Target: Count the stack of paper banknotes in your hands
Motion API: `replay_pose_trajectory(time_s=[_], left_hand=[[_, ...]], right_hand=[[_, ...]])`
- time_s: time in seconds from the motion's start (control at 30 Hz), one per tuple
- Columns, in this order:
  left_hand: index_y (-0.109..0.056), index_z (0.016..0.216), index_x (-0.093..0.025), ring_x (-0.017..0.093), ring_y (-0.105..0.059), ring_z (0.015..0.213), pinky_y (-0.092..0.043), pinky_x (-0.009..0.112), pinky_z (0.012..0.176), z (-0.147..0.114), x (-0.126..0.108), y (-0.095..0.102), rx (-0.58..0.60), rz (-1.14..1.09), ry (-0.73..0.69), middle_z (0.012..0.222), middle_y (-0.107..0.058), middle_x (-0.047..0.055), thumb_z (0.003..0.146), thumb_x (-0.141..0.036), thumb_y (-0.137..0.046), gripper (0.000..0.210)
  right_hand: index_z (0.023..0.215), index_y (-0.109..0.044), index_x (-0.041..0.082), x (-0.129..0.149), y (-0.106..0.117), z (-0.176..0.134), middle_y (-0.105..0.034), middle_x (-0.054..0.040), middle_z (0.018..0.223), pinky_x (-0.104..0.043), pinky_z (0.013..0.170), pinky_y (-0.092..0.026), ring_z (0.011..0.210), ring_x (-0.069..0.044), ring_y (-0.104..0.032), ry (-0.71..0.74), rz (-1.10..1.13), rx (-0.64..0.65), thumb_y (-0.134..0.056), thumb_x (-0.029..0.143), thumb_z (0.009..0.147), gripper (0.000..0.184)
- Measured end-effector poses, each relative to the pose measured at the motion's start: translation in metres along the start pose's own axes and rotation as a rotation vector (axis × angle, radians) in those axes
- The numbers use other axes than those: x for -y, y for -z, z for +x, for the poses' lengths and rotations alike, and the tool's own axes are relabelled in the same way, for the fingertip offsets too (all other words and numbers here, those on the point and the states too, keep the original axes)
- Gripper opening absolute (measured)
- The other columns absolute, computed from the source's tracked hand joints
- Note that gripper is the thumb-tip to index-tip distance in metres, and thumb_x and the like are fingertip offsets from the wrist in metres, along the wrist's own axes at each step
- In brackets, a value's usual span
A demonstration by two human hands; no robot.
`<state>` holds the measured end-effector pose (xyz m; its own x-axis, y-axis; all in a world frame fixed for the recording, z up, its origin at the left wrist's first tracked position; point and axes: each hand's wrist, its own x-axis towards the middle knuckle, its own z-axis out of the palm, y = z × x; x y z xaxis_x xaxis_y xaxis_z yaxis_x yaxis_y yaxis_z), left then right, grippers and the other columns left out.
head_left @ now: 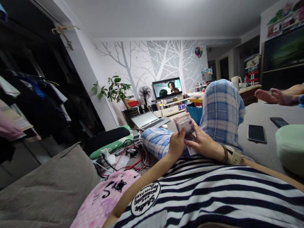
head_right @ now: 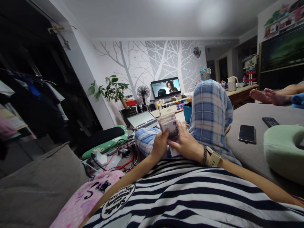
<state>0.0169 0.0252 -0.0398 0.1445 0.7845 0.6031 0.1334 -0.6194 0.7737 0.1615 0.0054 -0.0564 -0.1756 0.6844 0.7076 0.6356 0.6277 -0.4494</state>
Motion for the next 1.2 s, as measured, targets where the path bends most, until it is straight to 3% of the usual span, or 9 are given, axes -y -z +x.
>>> replay_pose_trajectory(time_s=[0.07, 0.17, 0.3, 0.4, 0.5, 0.6, 0.73, 0.97, 1.2], left_hand=[[-0.072, 0.077, -0.017, 0.024, -0.065, 0.074, -0.049, 0.034, 0.075, -0.003, -0.001, 0.000, -0.004, 0.063, -0.016, 0.074, -0.071, 0.008, 0.087, -0.046, -0.050, 0.038], [-0.072, 0.078, -0.016, 0.024, -0.065, 0.076, -0.050, 0.035, 0.076, -0.004, -0.002, -0.001, -0.006, 0.087, -0.011, 0.076, -0.072, 0.009, 0.086, -0.044, -0.052, 0.036], [-0.074, 0.084, -0.014, 0.025, -0.067, 0.085, -0.051, 0.036, 0.081, -0.002, -0.006, -0.001, -0.004, -0.133, 0.032, 0.087, -0.074, 0.009, 0.082, -0.042, -0.056, 0.033], [-0.074, 0.085, -0.013, 0.026, -0.068, 0.088, -0.051, 0.036, 0.085, -0.001, -0.012, -0.005, -0.030, -0.392, 0.131, 0.088, -0.075, 0.008, 0.075, -0.040, -0.064, 0.030], [-0.072, 0.087, -0.012, 0.028, -0.069, 0.089, -0.053, 0.039, 0.084, -0.003, -0.019, -0.009, -0.018, -0.625, 0.265, 0.086, -0.075, 0.009, 0.069, -0.037, -0.069, 0.032], [-0.071, 0.087, -0.010, 0.030, -0.069, 0.091, -0.054, 0.040, 0.083, -0.006, -0.024, -0.012, -0.025, -0.738, 0.330, 0.084, -0.074, 0.010, 0.067, -0.032, -0.070, 0.030], [-0.071, 0.087, -0.009, 0.031, -0.069, 0.091, -0.053, 0.042, 0.084, -0.008, -0.025, -0.012, -0.014, -0.766, 0.363, 0.080, -0.074, 0.011, 0.064, -0.028, -0.073, 0.030], [-0.070, 0.086, -0.009, 0.029, -0.070, 0.087, -0.052, 0.043, 0.086, -0.007, -0.016, -0.014, 0.006, -0.744, 0.367, 0.084, -0.074, 0.011, 0.063, -0.027, -0.077, 0.030], [-0.069, 0.095, -0.009, 0.030, -0.069, 0.091, -0.052, 0.046, 0.089, -0.005, -0.017, -0.018, 0.052, -0.907, 0.429, 0.088, -0.074, 0.012, 0.074, -0.031, -0.067, 0.031]], right_hand=[[0.152, -0.011, 0.006, -0.001, -0.002, -0.002, -0.028, -0.0273, 0.152, -0.056, 0.109, -0.033, 0.141, -0.039, -0.029, 0.021, -0.085, -0.003, -0.057, 0.050, 0.083, 0.094], [0.152, -0.010, 0.003, 0.005, 0.000, -0.007, -0.037, -0.0306, 0.146, -0.058, 0.103, -0.038, 0.135, -0.041, -0.038, 0.041, -0.229, 0.010, -0.053, 0.051, 0.085, 0.094], [0.150, -0.018, 0.002, 0.017, 0.010, -0.008, -0.047, -0.0297, 0.139, -0.057, 0.101, -0.040, 0.127, -0.042, -0.047, 0.074, -0.312, -0.012, -0.057, 0.054, 0.082, 0.094], [0.148, -0.028, 0.013, 0.019, 0.019, -0.004, -0.052, -0.0218, 0.136, -0.049, 0.095, -0.047, 0.118, -0.034, -0.056, 0.106, -0.131, -0.087, -0.058, 0.049, 0.084, 0.080], [0.135, -0.042, 0.020, 0.013, 0.024, 0.002, -0.066, -0.0109, 0.108, -0.037, 0.073, -0.054, 0.085, -0.023, -0.066, 0.006, 0.163, -0.201, -0.059, 0.046, 0.084, 0.059], [0.107, -0.054, 0.020, 0.005, 0.023, 0.007, -0.062, -0.0013, 0.078, -0.028, 0.057, -0.048, 0.062, -0.016, -0.058, -0.077, 0.288, -0.322, -0.064, 0.049, 0.080, 0.041], [0.079, -0.056, 0.020, -0.001, 0.021, 0.008, -0.055, 0.0016, 0.062, -0.025, 0.051, -0.040, 0.054, -0.013, -0.049, -0.077, 0.314, -0.316, -0.065, 0.051, 0.079, 0.033], [0.068, -0.054, 0.019, -0.002, 0.020, 0.009, -0.054, 0.0014, 0.059, -0.025, 0.049, -0.036, 0.053, -0.012, -0.046, -0.077, 0.405, -0.296, -0.066, 0.051, 0.078, 0.036], [0.068, -0.054, 0.019, 0.002, 0.019, 0.007, -0.054, 0.0014, 0.059, -0.025, 0.050, -0.035, 0.053, -0.012, -0.046, -0.065, 0.340, -0.343, -0.061, 0.052, 0.082, 0.037]])
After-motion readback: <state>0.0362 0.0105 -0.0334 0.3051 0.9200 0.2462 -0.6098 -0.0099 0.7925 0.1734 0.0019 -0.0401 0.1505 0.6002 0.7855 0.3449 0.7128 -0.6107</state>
